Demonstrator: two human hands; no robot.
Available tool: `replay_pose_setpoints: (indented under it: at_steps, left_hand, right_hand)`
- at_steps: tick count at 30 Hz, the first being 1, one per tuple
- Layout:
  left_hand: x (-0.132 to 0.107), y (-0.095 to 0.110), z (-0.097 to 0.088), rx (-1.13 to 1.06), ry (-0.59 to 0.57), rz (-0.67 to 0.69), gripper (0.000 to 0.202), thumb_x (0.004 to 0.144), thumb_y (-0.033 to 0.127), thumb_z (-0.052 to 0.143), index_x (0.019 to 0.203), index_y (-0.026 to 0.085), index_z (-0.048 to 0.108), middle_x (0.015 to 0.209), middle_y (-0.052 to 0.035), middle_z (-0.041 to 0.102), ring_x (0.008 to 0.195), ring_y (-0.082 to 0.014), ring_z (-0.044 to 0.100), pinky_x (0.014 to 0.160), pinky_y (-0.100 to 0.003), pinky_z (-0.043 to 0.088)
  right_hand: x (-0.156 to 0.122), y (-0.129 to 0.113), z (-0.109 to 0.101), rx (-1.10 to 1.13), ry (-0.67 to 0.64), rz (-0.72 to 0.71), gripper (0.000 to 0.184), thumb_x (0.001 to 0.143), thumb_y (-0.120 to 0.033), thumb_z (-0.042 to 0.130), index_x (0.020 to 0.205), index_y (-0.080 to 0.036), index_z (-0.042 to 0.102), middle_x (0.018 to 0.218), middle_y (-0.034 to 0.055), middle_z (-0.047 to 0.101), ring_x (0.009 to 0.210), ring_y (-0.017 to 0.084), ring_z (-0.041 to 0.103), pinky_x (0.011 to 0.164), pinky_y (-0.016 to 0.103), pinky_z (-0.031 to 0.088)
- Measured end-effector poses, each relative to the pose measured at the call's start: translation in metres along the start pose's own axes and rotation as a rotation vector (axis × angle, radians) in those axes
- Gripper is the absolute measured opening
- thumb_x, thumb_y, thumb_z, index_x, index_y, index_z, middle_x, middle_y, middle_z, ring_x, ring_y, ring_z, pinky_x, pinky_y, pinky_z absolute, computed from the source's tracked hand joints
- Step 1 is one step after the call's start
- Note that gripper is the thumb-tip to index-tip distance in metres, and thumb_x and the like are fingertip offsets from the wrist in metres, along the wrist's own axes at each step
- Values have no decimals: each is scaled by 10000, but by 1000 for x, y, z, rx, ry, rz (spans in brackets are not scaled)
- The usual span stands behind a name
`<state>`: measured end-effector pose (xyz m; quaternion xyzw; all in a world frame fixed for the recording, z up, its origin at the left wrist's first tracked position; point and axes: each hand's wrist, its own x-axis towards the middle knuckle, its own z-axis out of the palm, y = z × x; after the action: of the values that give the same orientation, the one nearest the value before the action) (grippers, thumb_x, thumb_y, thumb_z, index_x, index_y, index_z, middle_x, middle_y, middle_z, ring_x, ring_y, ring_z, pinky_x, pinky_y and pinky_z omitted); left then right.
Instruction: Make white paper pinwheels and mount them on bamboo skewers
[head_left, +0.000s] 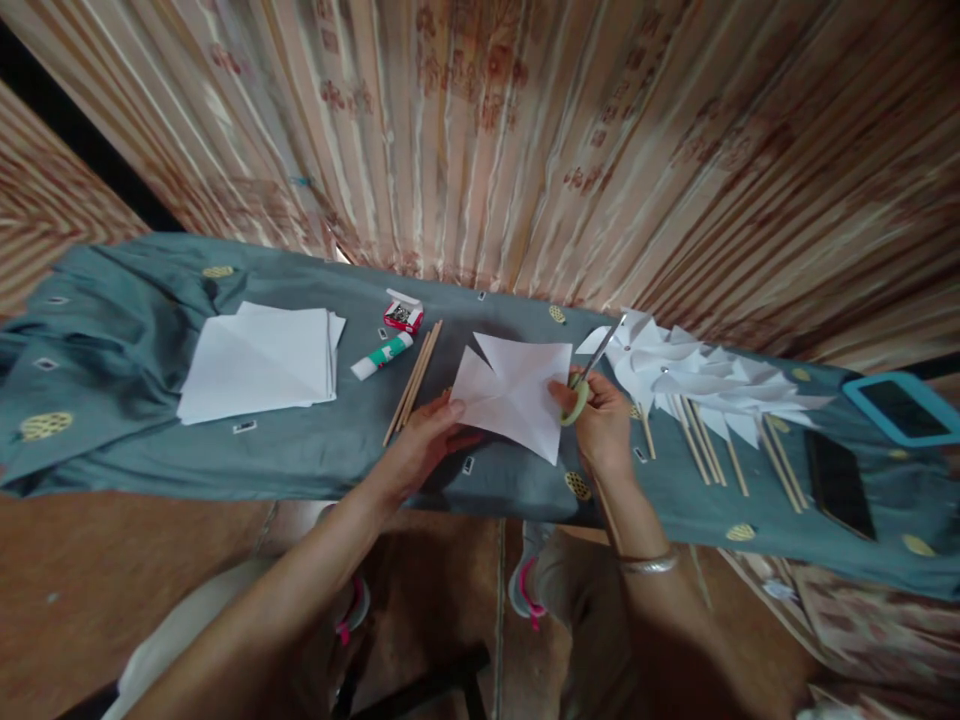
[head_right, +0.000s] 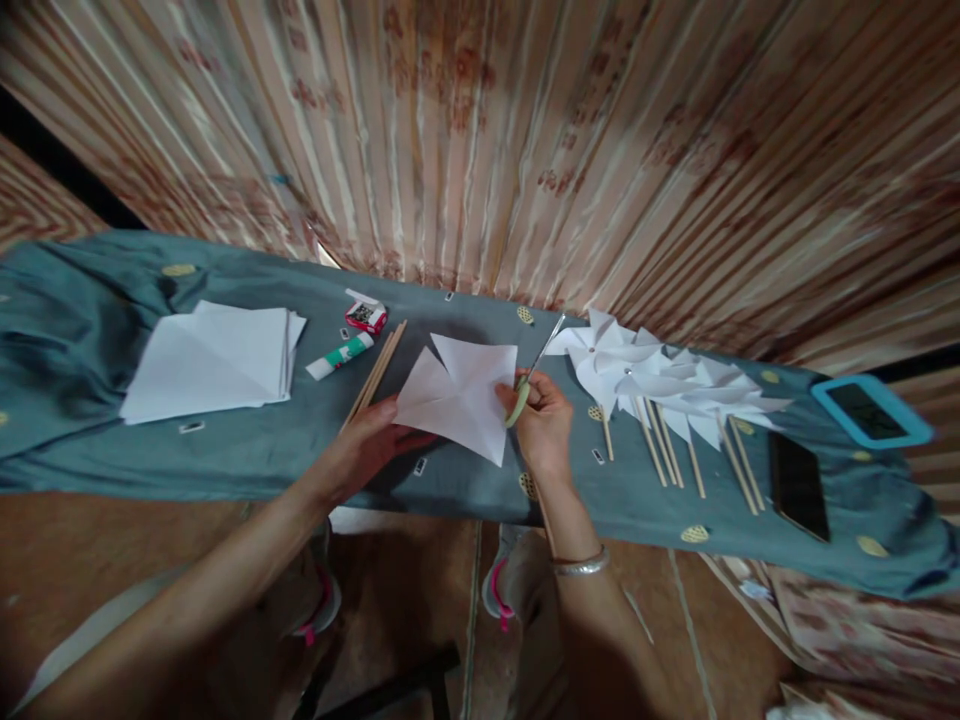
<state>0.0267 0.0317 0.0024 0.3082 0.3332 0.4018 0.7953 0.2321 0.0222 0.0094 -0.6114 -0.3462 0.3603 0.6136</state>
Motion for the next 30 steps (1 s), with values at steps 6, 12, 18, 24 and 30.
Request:
replay_pose_setpoints:
  at_steps: [6, 12, 18, 24, 30]
  left_hand:
    - [-2, -16, 17, -33, -25, -65, 381, 659, 367, 794, 956, 150, 693, 1065, -116, 697, 1040, -264, 628, 885, -390, 514]
    - [10, -16, 20, -155, 282, 20, 489, 611, 160, 783, 1075, 202, 634, 1039, -45, 701, 892, -217, 661, 761, -348, 561]
    - [11, -5, 15, -122, 274, 145, 535, 579, 157, 815, 1080, 176, 628, 1059, -61, 707, 921, -214, 669, 817, -336, 541]
    - [16, 6, 2, -57, 345, 309, 480, 595, 206, 810, 1041, 159, 639, 1027, -69, 717, 933, -220, 665, 868, -370, 526]
    - [22, 32, -19, -9, 491, 409, 491, 571, 204, 803, 1028, 146, 635, 956, -57, 715, 852, -194, 671, 829, -342, 528]
  right_hand:
    - [-5, -1, 18, 111, 30, 17, 358, 510, -328, 813, 782, -212, 612, 655, -44, 614, 553, 98, 477, 533, 242, 409]
    - [-8, 3, 35, 242, 22, 121, 335, 494, -295, 835, 718, -211, 600, 659, -50, 591, 557, 89, 470, 527, 238, 380]
    - [-8, 13, 42, 270, -42, 202, 305, 522, -298, 845, 719, -198, 635, 712, -30, 638, 616, 106, 530, 598, 258, 438]
    - [-18, 17, 56, 164, -121, 190, 393, 519, -413, 845, 777, -182, 661, 684, -28, 638, 601, 109, 537, 582, 253, 441]
    - [-40, 11, 56, 14, -412, 230, 457, 624, -536, 755, 888, -181, 643, 641, 10, 658, 581, 136, 563, 565, 266, 441]
